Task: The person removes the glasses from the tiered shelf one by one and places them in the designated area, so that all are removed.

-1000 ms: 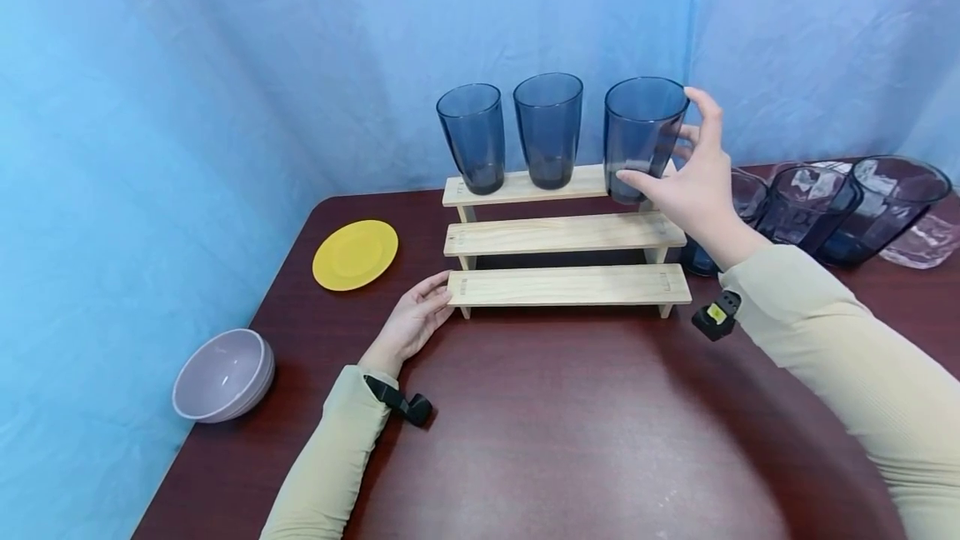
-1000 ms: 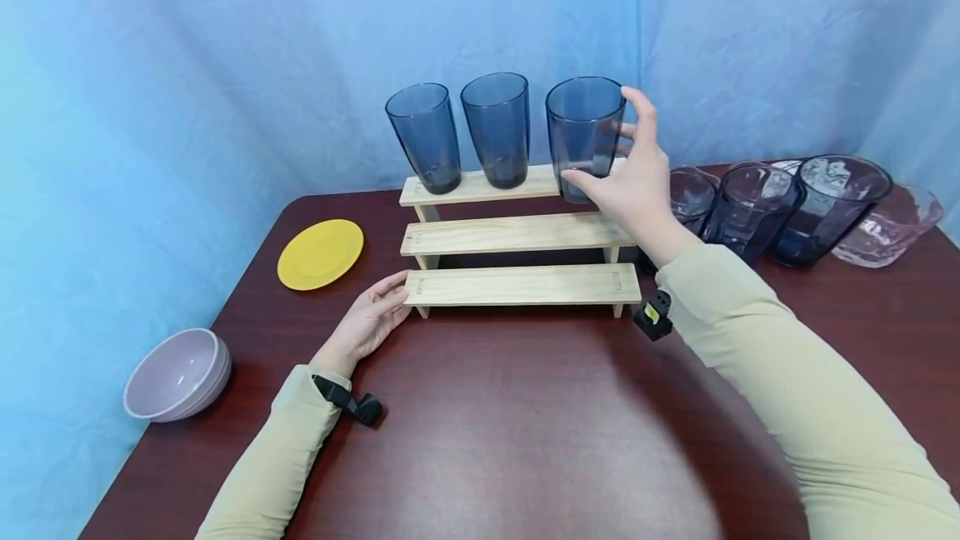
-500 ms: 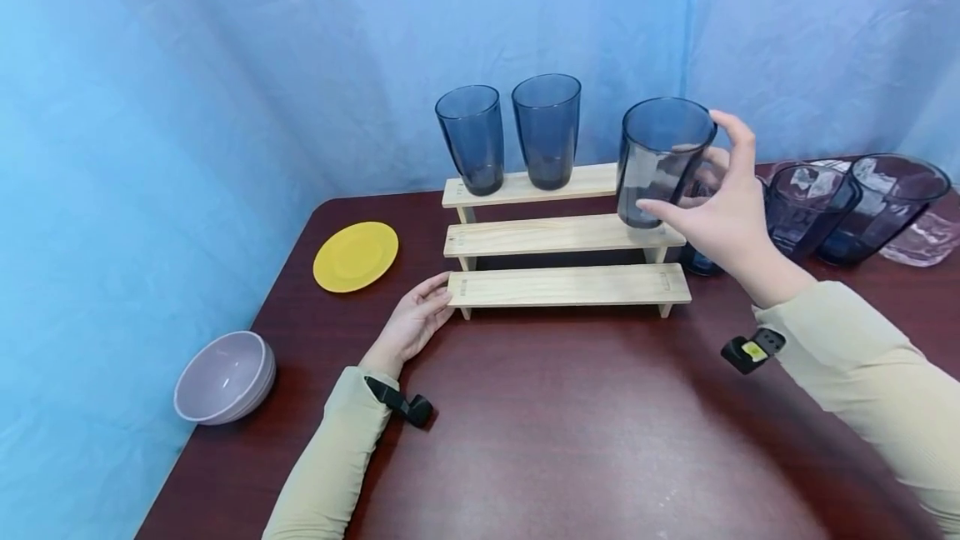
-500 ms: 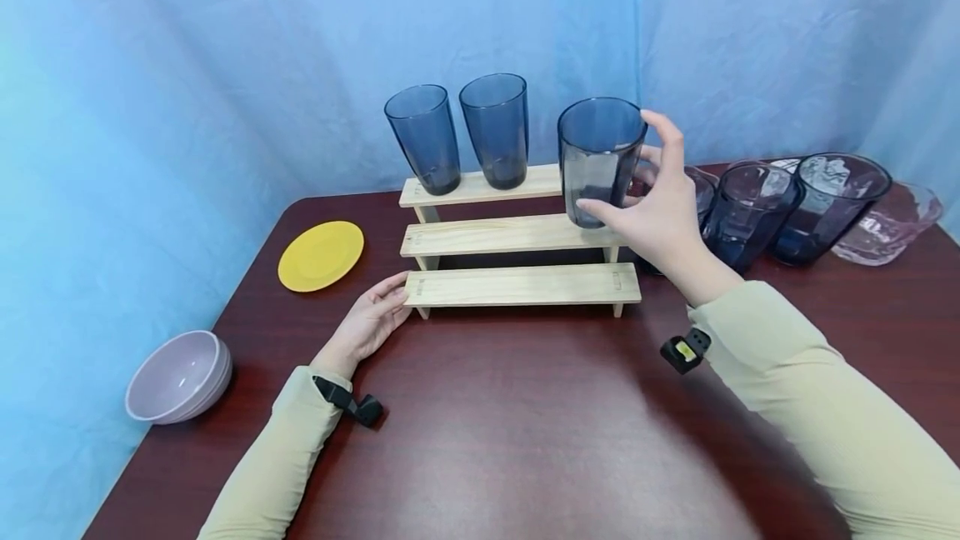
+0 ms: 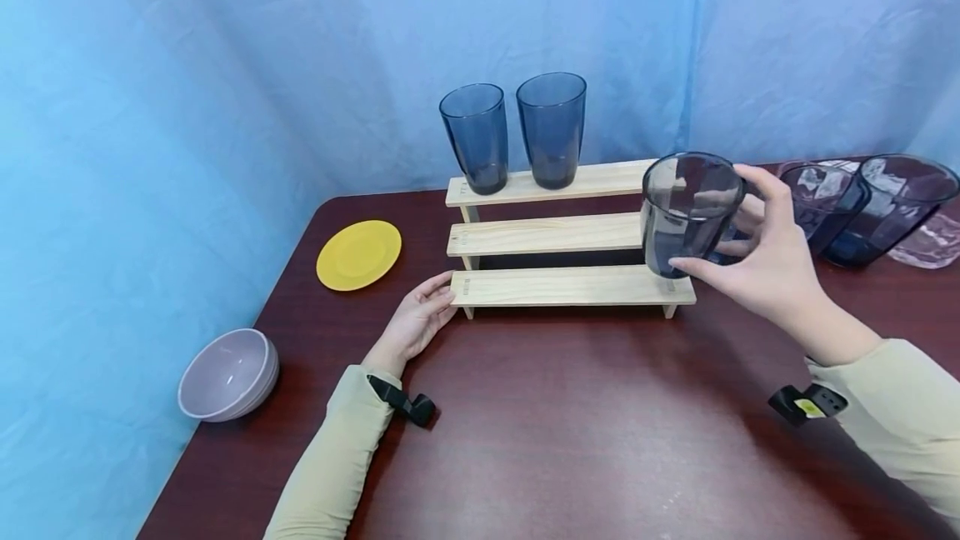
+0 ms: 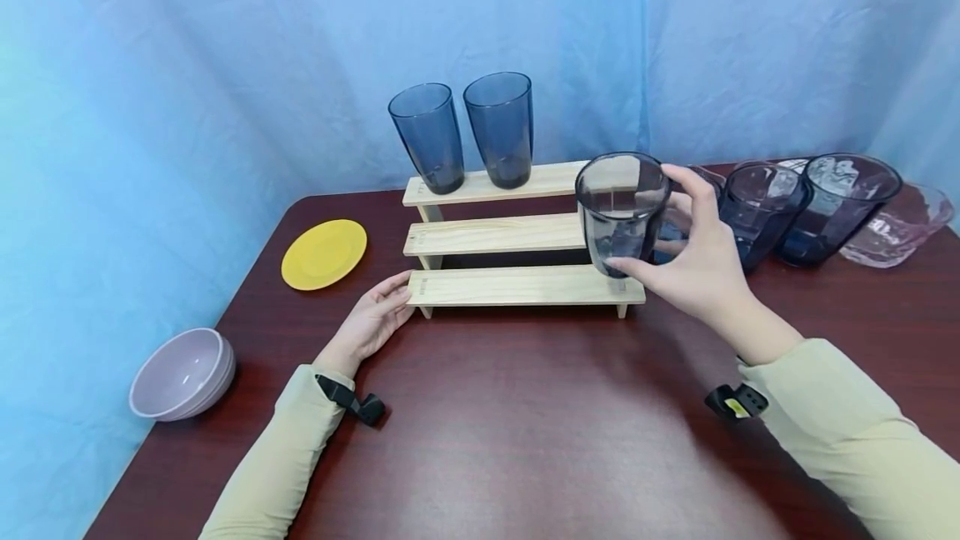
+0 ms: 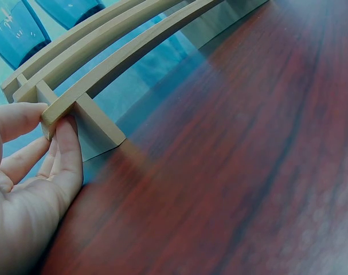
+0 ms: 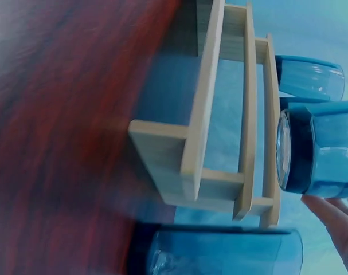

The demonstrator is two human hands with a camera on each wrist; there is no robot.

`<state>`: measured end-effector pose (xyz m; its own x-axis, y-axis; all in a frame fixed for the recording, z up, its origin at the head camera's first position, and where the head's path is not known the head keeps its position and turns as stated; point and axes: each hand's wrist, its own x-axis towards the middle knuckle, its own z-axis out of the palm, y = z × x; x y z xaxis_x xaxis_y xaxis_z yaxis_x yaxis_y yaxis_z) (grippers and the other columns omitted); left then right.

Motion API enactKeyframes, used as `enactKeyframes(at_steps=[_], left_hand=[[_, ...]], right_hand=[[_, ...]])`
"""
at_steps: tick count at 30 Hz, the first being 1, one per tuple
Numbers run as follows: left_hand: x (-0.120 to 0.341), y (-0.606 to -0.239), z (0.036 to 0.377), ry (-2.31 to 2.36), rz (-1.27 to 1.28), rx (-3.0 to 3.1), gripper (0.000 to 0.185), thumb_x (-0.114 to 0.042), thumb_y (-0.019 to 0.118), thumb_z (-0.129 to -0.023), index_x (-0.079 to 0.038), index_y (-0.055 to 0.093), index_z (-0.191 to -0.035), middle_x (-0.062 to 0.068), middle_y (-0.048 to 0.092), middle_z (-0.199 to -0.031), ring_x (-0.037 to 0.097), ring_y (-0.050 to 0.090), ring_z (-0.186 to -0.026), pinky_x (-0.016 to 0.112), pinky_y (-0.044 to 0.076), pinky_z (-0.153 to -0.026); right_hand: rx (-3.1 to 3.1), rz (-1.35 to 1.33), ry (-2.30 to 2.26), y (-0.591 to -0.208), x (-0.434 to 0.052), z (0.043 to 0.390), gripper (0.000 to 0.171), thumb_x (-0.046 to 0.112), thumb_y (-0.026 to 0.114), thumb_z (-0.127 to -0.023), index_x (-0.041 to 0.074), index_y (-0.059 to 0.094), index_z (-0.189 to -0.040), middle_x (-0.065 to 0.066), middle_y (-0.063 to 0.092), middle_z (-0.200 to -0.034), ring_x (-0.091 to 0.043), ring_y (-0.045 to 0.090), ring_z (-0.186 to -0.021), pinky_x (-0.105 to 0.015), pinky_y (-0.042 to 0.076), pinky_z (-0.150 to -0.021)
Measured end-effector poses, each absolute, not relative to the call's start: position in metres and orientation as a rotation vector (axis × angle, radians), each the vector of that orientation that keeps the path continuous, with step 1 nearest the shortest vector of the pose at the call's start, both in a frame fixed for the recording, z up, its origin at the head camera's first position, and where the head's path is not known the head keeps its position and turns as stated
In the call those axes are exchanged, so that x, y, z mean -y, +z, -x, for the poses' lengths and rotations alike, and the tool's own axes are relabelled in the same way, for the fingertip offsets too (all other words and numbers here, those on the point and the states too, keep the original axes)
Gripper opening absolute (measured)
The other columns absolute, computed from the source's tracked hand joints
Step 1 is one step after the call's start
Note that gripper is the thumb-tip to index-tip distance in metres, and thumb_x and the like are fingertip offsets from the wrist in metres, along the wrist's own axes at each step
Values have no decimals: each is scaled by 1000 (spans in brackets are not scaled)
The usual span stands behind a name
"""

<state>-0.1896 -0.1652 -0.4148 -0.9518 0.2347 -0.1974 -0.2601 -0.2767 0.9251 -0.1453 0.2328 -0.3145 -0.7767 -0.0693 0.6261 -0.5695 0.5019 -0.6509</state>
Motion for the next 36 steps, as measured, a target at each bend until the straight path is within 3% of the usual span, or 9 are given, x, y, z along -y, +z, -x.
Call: enactKeyframes(at_steps=[7, 12, 16, 23, 31, 36], left_hand=[[167, -417, 189, 2296, 53, -1657, 52, 5, 40, -98, 1, 26, -147, -4, 57, -94, 3, 61, -85, 17, 49, -77], [168, -417, 188, 2289, 49, -1660, 52, 5, 41, -98, 1, 26, -147, -4, 56, -95, 3, 61, -86, 17, 49, -77], [168, -415, 189, 2284, 20, -1664, 52, 5, 40, -98, 2, 25, -147, -4, 56, -97, 3, 61, -87, 15, 49, -78], [165, -415, 191, 2292, 34, -1654, 52, 5, 40, -98, 2, 26, -147, -3, 57, -96, 3, 61, -85, 16, 49, -77], [165, -413, 190, 2282, 11, -1651, 52, 4, 40, -98, 2, 24, -147, -3, 56, -99, 3, 60, -88, 15, 48, -77], [165, -412, 189, 2288, 31, -1646, 52, 4, 40, -98, 2, 25, -147, -3, 57, -99, 3, 60, -87, 16, 49, -77]], right_hand=[[2274, -580, 1184, -324, -243, 132, 111, -21, 81, -49, 4, 24, -141, 36, 50, -117, 20, 56, -85, -5, 46, -69], [2274, -647, 1115, -330, -252, 128, 115, -22, 83, -43, 0, 24, -139, 34, 49, -120, 19, 54, -95, -3, 45, -73], [2289, -641, 1092, -332, -262, 124, 118, -23, 83, -41, -1, 22, -139, 33, 49, -121, 19, 54, -94, -3, 45, -72], [2332, -513, 1170, -331, -279, 116, 118, -25, 79, -45, 3, 19, -142, 35, 52, -114, 19, 58, -74, -5, 47, -64], [2448, -332, 1127, -341, -309, 111, 119, -16, 83, -48, 11, 18, -145, 43, 44, -106, 26, 49, -73, -2, 42, -56], [2480, -244, 1153, -346, -325, 108, 120, -20, 80, -51, 15, 15, -146, 43, 42, -104, 28, 47, -73, -1, 41, -56]])
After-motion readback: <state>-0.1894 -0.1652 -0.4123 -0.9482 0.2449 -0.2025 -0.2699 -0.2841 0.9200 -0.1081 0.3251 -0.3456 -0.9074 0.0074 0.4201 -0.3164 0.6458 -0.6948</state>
